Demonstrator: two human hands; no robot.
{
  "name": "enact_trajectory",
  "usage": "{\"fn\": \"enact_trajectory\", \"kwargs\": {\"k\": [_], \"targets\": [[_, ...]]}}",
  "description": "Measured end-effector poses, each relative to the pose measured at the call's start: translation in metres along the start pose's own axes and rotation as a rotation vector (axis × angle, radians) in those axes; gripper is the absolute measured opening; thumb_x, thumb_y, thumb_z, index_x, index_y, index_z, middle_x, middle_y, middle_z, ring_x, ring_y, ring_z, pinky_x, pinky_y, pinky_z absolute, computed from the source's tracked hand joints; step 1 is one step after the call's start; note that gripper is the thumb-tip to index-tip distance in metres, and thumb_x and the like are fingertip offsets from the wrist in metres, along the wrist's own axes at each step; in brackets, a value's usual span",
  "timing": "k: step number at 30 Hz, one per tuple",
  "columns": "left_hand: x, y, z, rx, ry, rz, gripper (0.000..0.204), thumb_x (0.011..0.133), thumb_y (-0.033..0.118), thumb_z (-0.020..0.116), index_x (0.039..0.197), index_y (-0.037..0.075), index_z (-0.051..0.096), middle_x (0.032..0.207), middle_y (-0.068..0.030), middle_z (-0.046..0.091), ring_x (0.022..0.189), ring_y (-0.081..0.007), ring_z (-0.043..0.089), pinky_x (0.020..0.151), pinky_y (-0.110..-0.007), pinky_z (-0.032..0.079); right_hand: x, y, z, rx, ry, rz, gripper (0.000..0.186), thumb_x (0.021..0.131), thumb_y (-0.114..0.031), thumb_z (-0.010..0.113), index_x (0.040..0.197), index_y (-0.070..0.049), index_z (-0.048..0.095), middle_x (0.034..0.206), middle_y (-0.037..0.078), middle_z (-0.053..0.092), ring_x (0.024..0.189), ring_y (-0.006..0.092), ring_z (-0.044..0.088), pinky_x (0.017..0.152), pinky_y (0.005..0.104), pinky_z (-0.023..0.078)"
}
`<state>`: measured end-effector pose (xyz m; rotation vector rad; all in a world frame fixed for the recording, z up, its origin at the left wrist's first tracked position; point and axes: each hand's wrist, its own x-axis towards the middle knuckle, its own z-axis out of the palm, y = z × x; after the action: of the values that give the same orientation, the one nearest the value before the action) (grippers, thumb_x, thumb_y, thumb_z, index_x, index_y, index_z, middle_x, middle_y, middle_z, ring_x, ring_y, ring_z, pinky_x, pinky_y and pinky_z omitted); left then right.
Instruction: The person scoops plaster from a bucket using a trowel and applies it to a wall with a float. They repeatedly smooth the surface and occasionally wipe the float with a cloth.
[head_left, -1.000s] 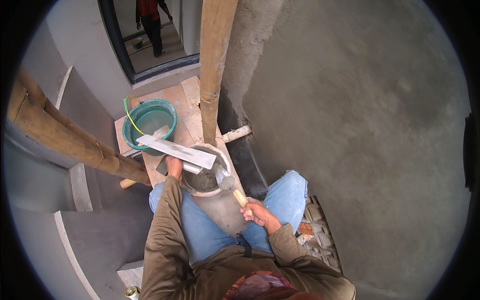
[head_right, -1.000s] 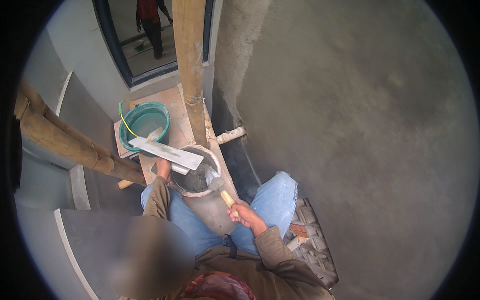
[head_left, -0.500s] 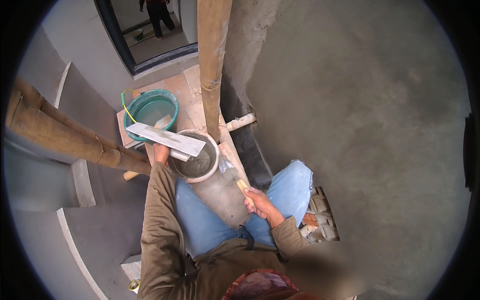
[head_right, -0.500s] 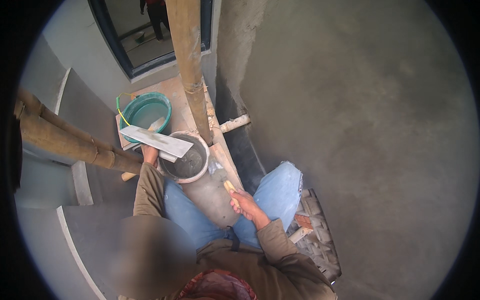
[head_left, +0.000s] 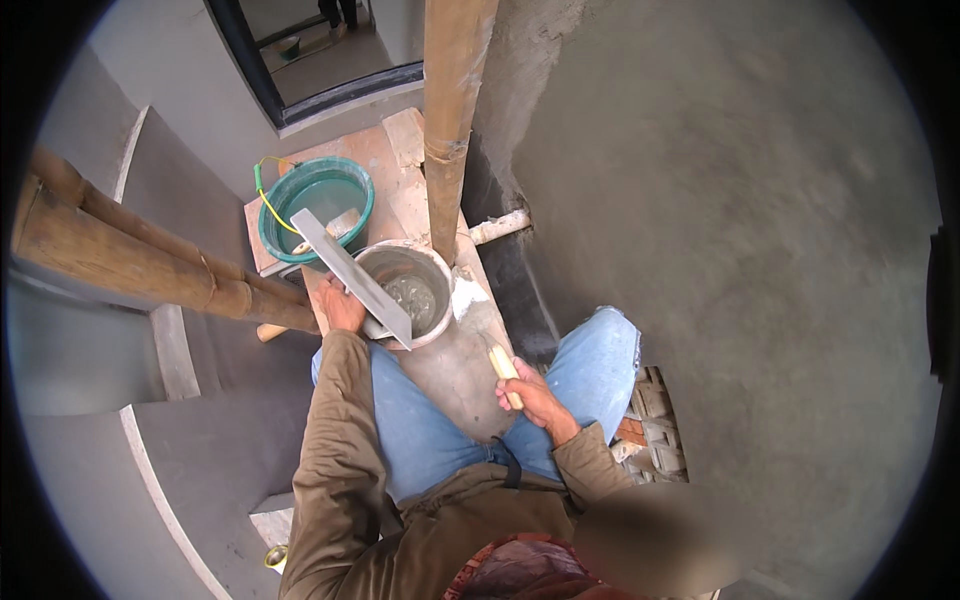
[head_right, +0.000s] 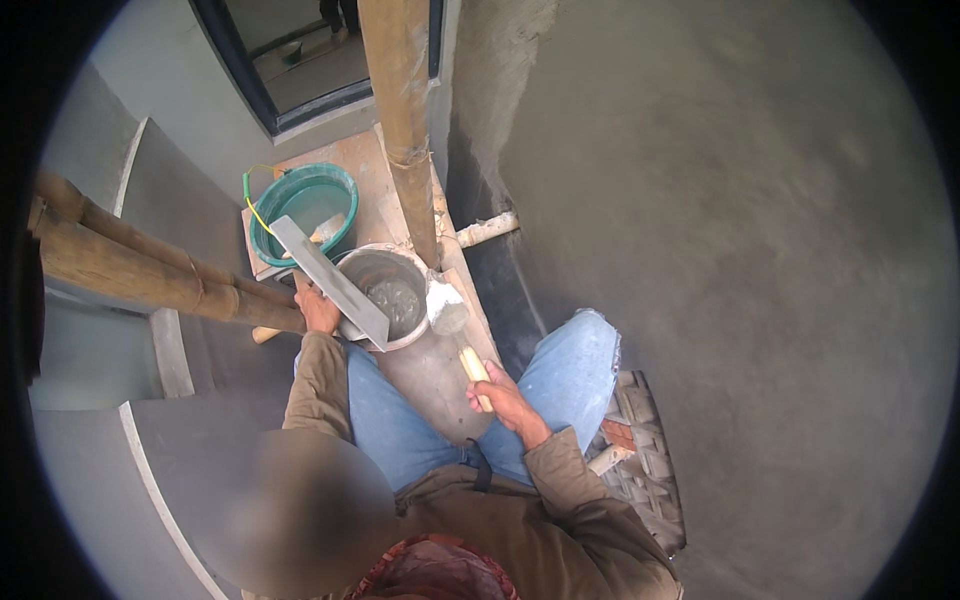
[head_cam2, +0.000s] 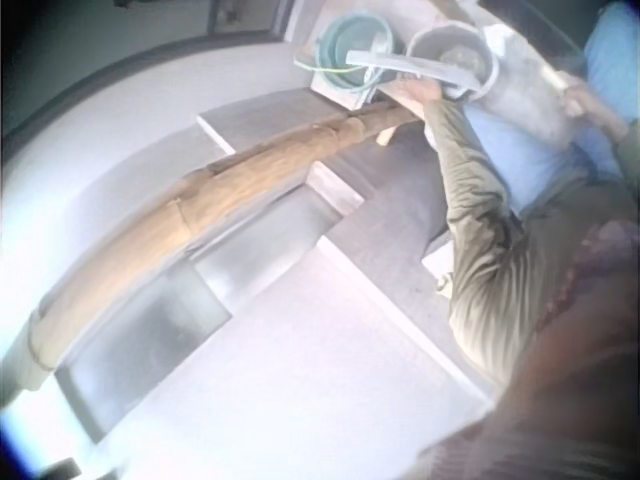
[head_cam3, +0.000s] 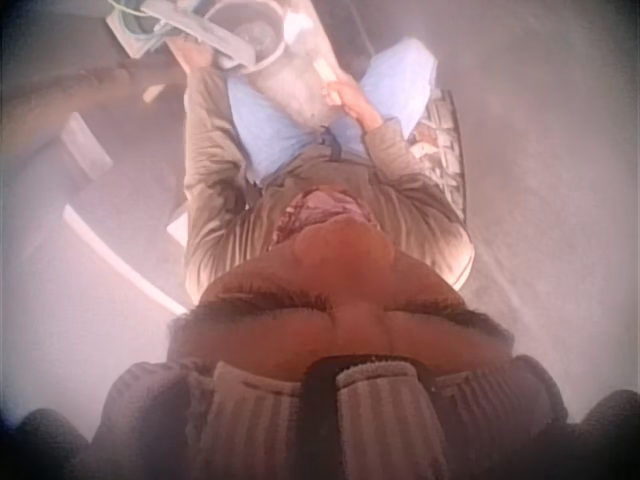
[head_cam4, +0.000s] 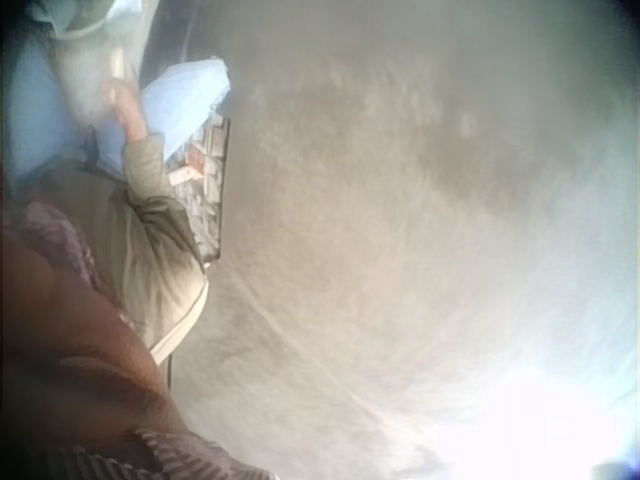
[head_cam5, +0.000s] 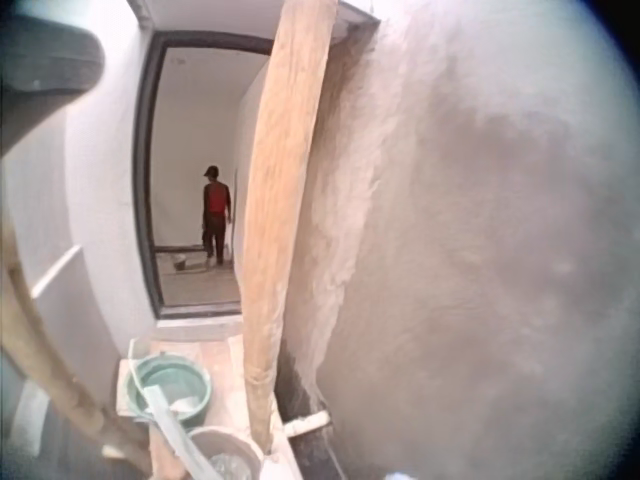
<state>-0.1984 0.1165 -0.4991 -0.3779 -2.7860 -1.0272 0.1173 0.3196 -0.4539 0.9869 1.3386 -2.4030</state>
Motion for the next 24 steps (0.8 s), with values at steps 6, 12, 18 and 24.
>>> {"fn": "enact_trajectory", "kwargs": {"k": [6, 12, 18, 24], "targets": [[-0.039, 0.027, -0.01, -0.647, -0.139, 0.026, 0.032, 0.081, 0.009, 0.069, 0.11, -0.002, 0.066, 0.097, -0.0142, 0.07, 0.096, -0.0245, 0.067, 0.077, -0.037, 0.053, 0.005, -0.001, 0.006, -0.108, 0.01, -0.145, 0.048, 0.077, 0.002, 0.052, 0.123, -0.007, 0.043, 0.082, 0.007, 0.058, 0.059, 0.0134, 0.055, 0.051, 0.0259, 0.043], [-0.095, 0.068, -0.012, -1.703, -0.509, -0.775, 0.043, 0.097, 0.022, 0.056, 0.133, 0.001, 0.048, 0.107, -0.012, 0.061, 0.09, -0.025, 0.063, 0.072, -0.036, 0.055, 0.0, -0.033, 0.026, -0.365, 0.166, -0.408, 0.035, 0.087, -0.008, 0.06, 0.12, -0.003, 0.051, 0.077, 0.002, 0.055, 0.061, 0.0084, 0.053, 0.052, 0.0252, 0.046], [-0.112, 0.075, -0.019, -2.162, -0.749, -0.925, 0.043, 0.097, 0.024, 0.054, 0.133, 0.001, 0.048, 0.104, -0.0115, 0.059, 0.086, -0.0252, 0.061, 0.068, -0.036, 0.054, 0.017, -0.025, 0.034, -0.831, 0.31, -0.693, 0.039, 0.083, -0.016, 0.064, 0.117, -0.002, 0.051, 0.089, 0.021, 0.065, 0.083, 0.0386, 0.065, 0.075, 0.0439, 0.049], [-0.112, 0.072, -0.034, -2.281, -0.889, -0.893, 0.044, 0.098, 0.026, 0.053, 0.133, 0.001, 0.047, 0.1, -0.011, 0.058, 0.083, -0.0255, 0.06, 0.065, -0.037, 0.054, 0.028, -0.022, 0.038, -1.066, 0.36, -0.676, 0.045, 0.079, -0.009, 0.063, 0.122, -0.008, 0.05, 0.105, 0.022, 0.064, 0.095, 0.0434, 0.061, 0.08, 0.0481, 0.048]]}}
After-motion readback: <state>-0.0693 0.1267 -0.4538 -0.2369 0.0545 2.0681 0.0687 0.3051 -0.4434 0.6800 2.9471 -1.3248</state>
